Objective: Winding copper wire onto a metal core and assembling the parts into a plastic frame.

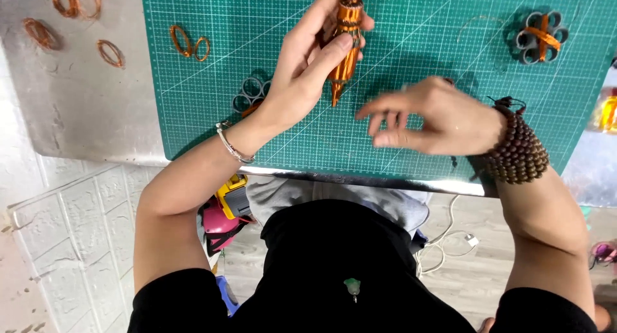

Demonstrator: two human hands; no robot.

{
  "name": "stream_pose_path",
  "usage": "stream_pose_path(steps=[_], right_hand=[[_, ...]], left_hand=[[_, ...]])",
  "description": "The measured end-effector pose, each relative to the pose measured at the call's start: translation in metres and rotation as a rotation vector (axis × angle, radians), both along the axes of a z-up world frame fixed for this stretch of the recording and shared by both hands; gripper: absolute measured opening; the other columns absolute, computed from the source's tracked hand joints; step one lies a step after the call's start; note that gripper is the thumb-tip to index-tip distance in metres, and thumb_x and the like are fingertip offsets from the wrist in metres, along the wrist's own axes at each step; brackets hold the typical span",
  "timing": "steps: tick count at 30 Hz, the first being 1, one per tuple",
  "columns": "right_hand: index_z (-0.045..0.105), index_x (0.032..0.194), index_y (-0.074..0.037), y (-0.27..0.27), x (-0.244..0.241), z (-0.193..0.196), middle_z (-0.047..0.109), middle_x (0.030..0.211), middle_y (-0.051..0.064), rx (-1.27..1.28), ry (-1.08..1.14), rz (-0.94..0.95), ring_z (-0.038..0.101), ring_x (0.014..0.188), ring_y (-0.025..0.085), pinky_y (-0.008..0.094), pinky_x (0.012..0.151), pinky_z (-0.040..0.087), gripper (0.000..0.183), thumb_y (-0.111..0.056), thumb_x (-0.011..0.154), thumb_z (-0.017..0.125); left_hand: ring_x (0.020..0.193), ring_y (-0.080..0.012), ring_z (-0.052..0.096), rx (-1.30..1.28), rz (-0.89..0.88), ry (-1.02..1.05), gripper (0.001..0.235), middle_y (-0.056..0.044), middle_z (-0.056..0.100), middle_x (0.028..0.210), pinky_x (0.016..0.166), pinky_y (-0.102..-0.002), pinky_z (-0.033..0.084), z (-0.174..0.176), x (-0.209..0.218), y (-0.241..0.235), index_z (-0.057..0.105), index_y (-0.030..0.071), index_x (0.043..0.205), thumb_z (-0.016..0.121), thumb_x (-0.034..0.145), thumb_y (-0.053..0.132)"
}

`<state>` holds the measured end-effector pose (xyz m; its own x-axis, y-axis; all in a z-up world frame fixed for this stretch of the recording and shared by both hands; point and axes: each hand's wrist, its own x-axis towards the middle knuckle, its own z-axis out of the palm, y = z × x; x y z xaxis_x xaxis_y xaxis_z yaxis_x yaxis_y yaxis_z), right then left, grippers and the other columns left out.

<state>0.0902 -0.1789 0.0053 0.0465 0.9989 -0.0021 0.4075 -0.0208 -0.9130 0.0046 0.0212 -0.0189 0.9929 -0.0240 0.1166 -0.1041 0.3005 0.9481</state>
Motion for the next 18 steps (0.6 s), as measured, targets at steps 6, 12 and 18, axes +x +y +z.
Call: stream_pose_path(steps=[6, 12, 18], right_hand=[[0.063, 0.11, -0.007, 0.01, -0.036, -0.004, 0.069, 0.078, 0.003, -0.158, -0.411, -0.132, 0.062, 0.046, 0.013, 0.027, 0.036, 0.05, 0.062, -0.059, 0.077, 0.058], [0.064, 0.076, -0.017, 0.006, -0.032, -0.012, 0.064, 0.067, -0.002, -0.023, -0.714, -0.241, 0.059, 0.053, 0.013, 0.028, 0.057, 0.055, 0.019, -0.013, 0.092, 0.055], [0.062, 0.09, 0.006, -0.022, 0.017, 0.014, 0.067, 0.084, 0.015, 0.096, -0.058, -0.261, 0.068, 0.073, 0.02, 0.025, 0.068, 0.059, 0.008, 0.007, 0.091, 0.053]], left_hand=[[0.113, -0.017, 0.059, 0.165, 0.172, -0.101, 0.034, -0.008, 0.055, 0.125, 0.103, -0.029, 0.054, 0.003, 0.002, 0.005, 0.035, 0.018, 0.139, 0.046, 0.108, 0.028], [0.113, -0.0177, 0.057, 0.178, 0.204, -0.172, 0.027, -0.007, 0.053, 0.124, 0.105, -0.03, 0.051, 0.006, 0.009, 0.011, 0.038, 0.015, 0.133, 0.046, 0.108, 0.021], [0.11, -0.0241, 0.06, 0.111, 0.362, -0.307, 0.018, -0.009, 0.053, 0.117, 0.102, -0.037, 0.053, -0.004, 0.02, 0.03, 0.042, 0.012, 0.125, 0.043, 0.107, 0.013]])
